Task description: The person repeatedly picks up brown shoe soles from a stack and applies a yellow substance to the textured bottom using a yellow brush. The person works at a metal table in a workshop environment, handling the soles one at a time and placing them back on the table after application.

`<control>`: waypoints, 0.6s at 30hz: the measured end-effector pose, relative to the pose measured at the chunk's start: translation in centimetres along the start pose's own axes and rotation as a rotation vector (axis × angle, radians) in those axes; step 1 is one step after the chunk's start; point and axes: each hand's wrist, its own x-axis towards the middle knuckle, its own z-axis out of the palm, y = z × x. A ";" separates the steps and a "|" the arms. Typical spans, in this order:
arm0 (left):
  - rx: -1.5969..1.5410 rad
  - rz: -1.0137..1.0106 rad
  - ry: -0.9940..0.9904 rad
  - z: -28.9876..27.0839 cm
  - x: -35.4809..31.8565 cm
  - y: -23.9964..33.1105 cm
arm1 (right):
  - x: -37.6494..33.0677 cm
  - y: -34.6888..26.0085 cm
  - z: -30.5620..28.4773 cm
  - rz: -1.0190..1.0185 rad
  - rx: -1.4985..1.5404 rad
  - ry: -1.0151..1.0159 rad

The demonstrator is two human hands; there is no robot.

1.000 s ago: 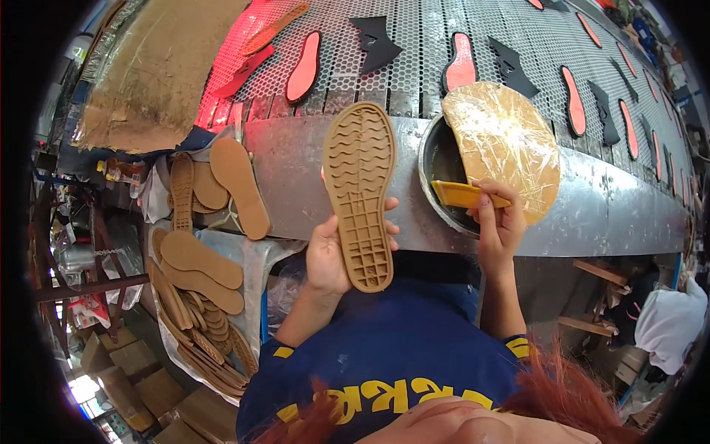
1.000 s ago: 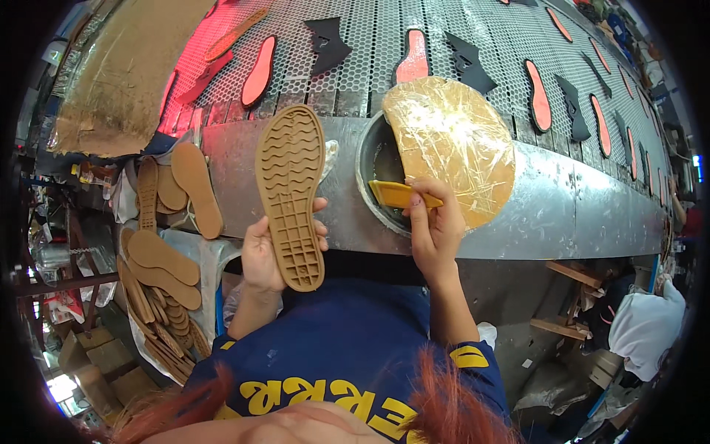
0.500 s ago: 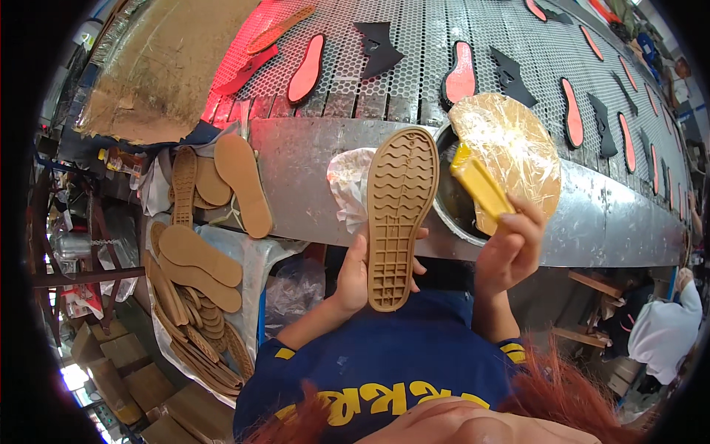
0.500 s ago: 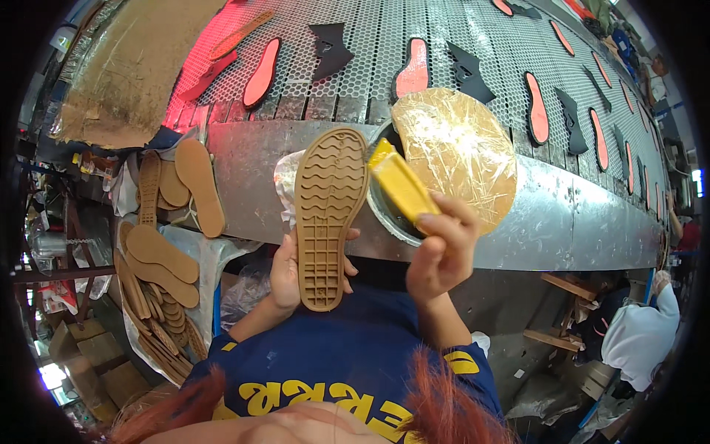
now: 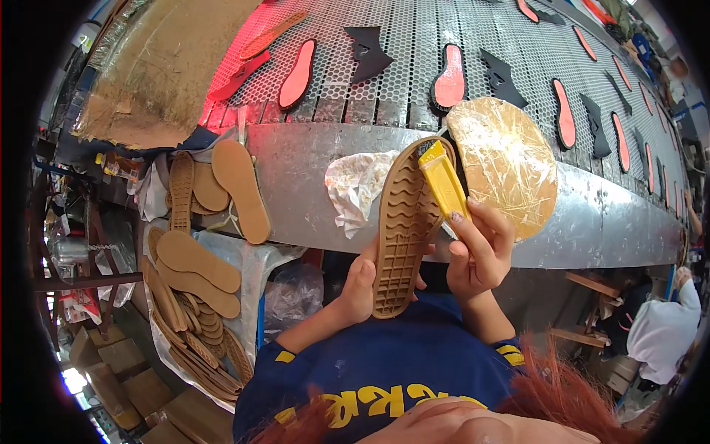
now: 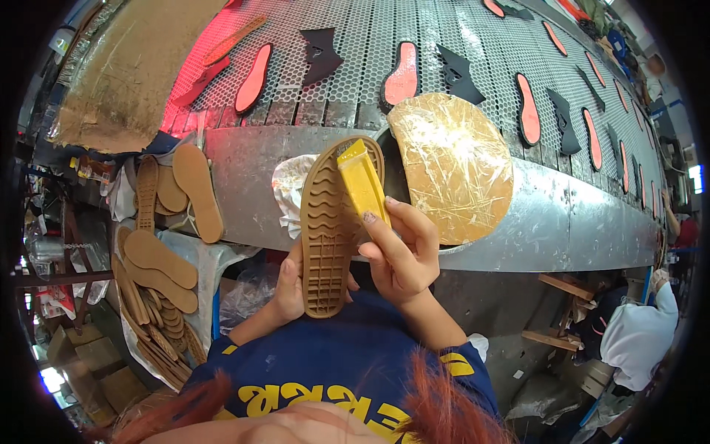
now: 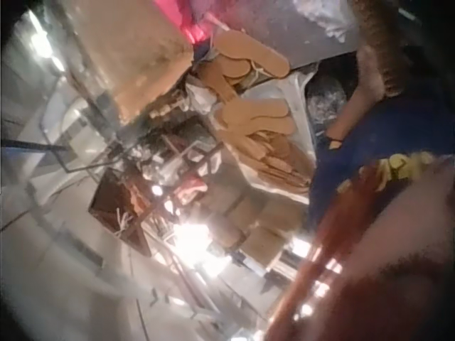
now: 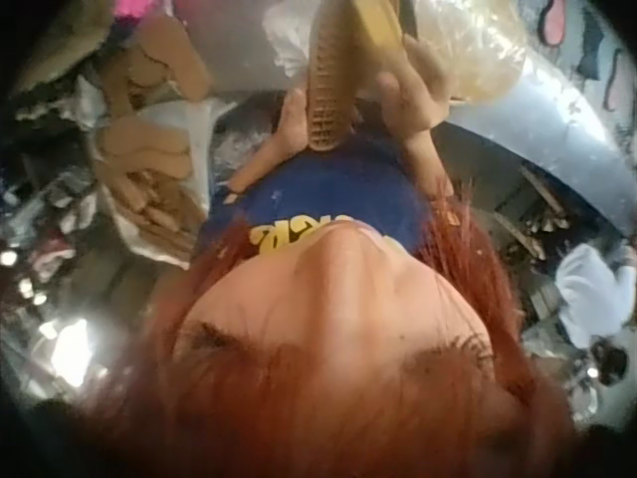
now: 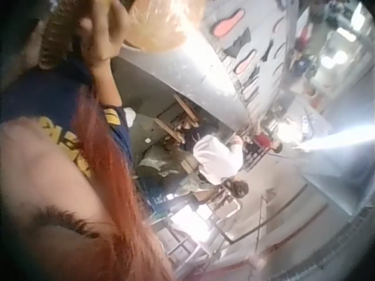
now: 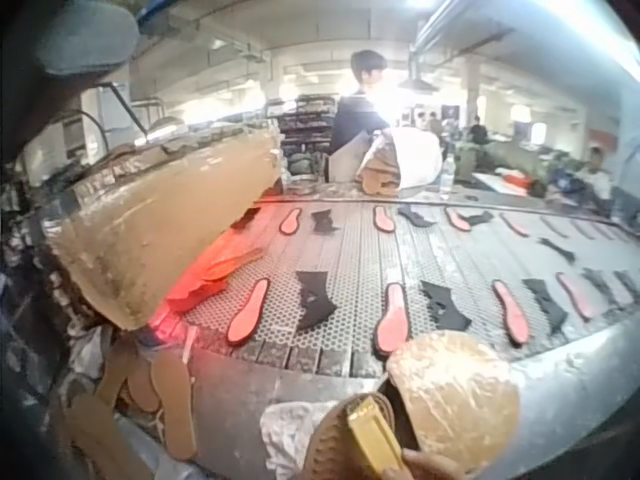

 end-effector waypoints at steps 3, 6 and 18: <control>0.038 -0.007 -0.004 0.1 0.1 -0.2 | -0.2 0.1 -0.2 0.014 0.004 0.003; 0.069 -0.009 -0.017 0.0 0.1 0.0 | -0.1 0.2 -0.4 -0.008 -0.004 -0.029; 0.125 -0.046 -0.041 0.2 0.1 0.1 | -0.2 0.5 -2.1 -0.033 0.169 -0.128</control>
